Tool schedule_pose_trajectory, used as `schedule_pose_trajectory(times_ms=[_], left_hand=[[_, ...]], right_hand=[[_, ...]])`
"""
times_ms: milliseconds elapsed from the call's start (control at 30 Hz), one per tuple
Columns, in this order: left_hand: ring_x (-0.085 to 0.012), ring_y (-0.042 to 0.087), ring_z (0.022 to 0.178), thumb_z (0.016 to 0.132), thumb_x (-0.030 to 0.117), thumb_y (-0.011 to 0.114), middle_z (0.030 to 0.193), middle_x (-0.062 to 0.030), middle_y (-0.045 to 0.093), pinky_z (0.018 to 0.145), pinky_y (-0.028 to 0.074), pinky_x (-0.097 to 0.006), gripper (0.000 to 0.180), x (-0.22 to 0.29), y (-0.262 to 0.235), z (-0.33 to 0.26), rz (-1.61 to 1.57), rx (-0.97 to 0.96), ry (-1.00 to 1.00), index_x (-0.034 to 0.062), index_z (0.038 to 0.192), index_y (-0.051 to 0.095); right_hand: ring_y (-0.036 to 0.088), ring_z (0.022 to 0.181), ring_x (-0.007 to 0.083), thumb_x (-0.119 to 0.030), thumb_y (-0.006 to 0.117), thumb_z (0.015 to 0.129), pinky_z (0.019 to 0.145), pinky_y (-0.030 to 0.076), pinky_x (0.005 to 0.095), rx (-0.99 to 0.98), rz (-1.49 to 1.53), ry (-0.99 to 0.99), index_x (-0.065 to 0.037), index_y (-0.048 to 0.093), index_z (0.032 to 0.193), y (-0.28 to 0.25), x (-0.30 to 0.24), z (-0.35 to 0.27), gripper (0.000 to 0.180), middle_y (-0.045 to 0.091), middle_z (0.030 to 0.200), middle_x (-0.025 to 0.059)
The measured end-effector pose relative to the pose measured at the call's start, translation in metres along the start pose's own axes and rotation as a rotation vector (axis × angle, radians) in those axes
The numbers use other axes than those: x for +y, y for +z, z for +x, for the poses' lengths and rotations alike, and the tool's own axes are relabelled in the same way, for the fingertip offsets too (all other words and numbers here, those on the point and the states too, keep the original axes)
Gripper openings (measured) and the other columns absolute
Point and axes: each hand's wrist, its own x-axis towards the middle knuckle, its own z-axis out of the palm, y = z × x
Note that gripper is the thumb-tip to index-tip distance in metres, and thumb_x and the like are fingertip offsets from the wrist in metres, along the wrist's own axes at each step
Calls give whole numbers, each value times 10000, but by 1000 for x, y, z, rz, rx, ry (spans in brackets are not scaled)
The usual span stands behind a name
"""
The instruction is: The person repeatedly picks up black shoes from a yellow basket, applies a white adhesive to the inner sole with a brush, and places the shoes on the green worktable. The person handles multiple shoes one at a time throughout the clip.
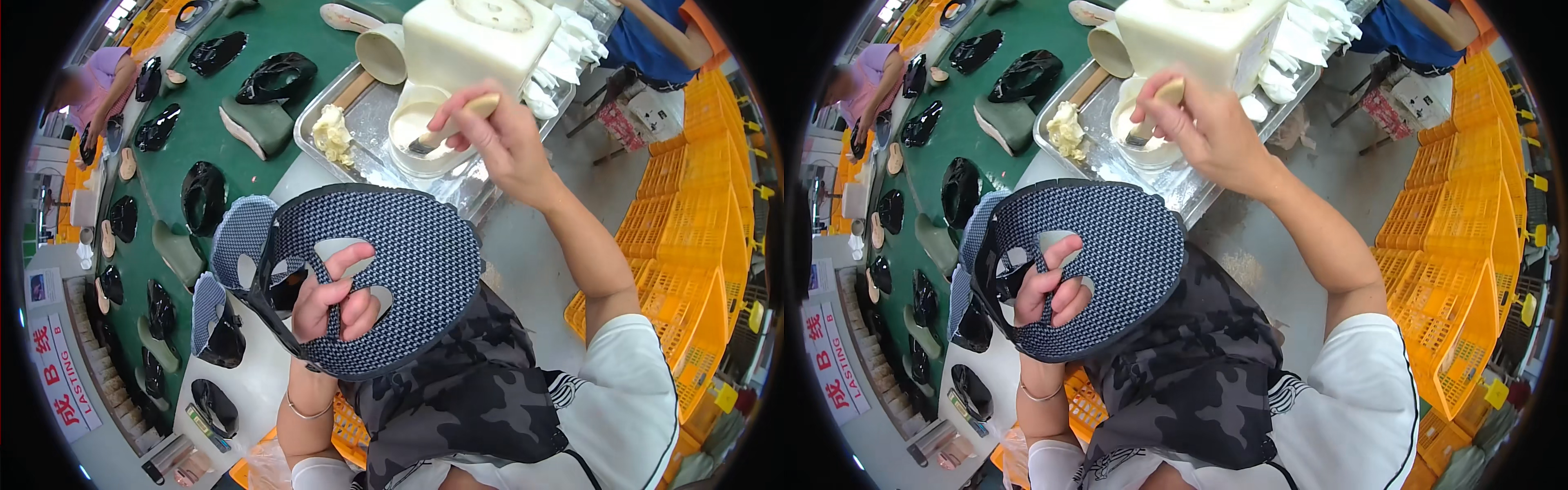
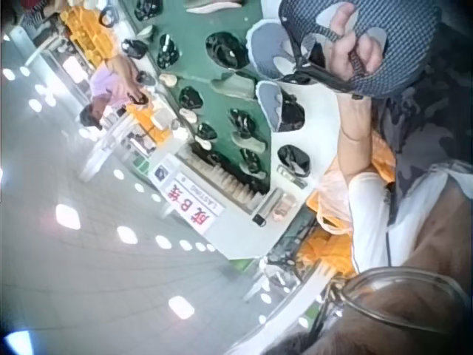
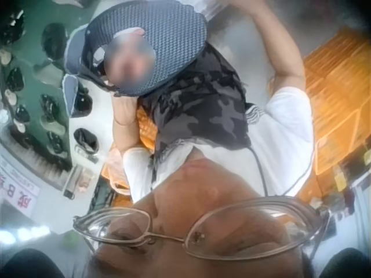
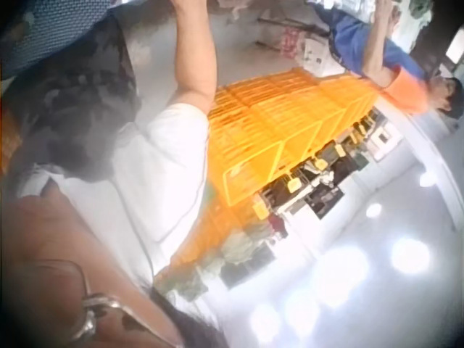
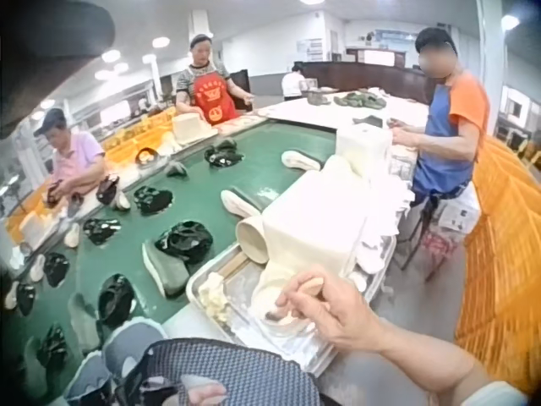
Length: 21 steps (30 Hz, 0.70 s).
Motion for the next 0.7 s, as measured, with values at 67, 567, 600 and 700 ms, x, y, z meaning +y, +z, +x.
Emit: schedule_pose_trajectory(times_ms=[67,567,600,700], left_hand=[[-95,311,388,865,57,310,534,-19,362,380,283,-215,456,0,-1,9,-75,-62,-56,-61,1304,353],[-113,320,383,874,17,310,538,-33,348,370,280,-239,484,-11,12,24,-85,-21,-291,-13,1357,285],[-117,321,389,877,2,304,539,-29,339,374,277,-241,482,-11,13,22,-70,-25,-266,-3,1359,289],[-118,318,390,882,8,308,543,-30,341,372,272,-242,474,-9,10,16,22,49,-205,-7,1356,297]], right_hand=[[552,620,78,-140,469,934,567,468,208,93,91,-7,-16,499,972,-5,1,3,133,620,776,46],[634,702,260,-76,585,840,633,516,289,-174,144,-681,32,534,930,19,-25,23,150,634,788,143],[634,681,260,-85,591,839,628,515,292,-141,27,-727,29,526,931,16,-22,22,160,634,784,130],[582,582,227,-170,654,788,498,444,311,-18,-61,-556,-96,536,905,11,-19,11,181,590,723,30]])
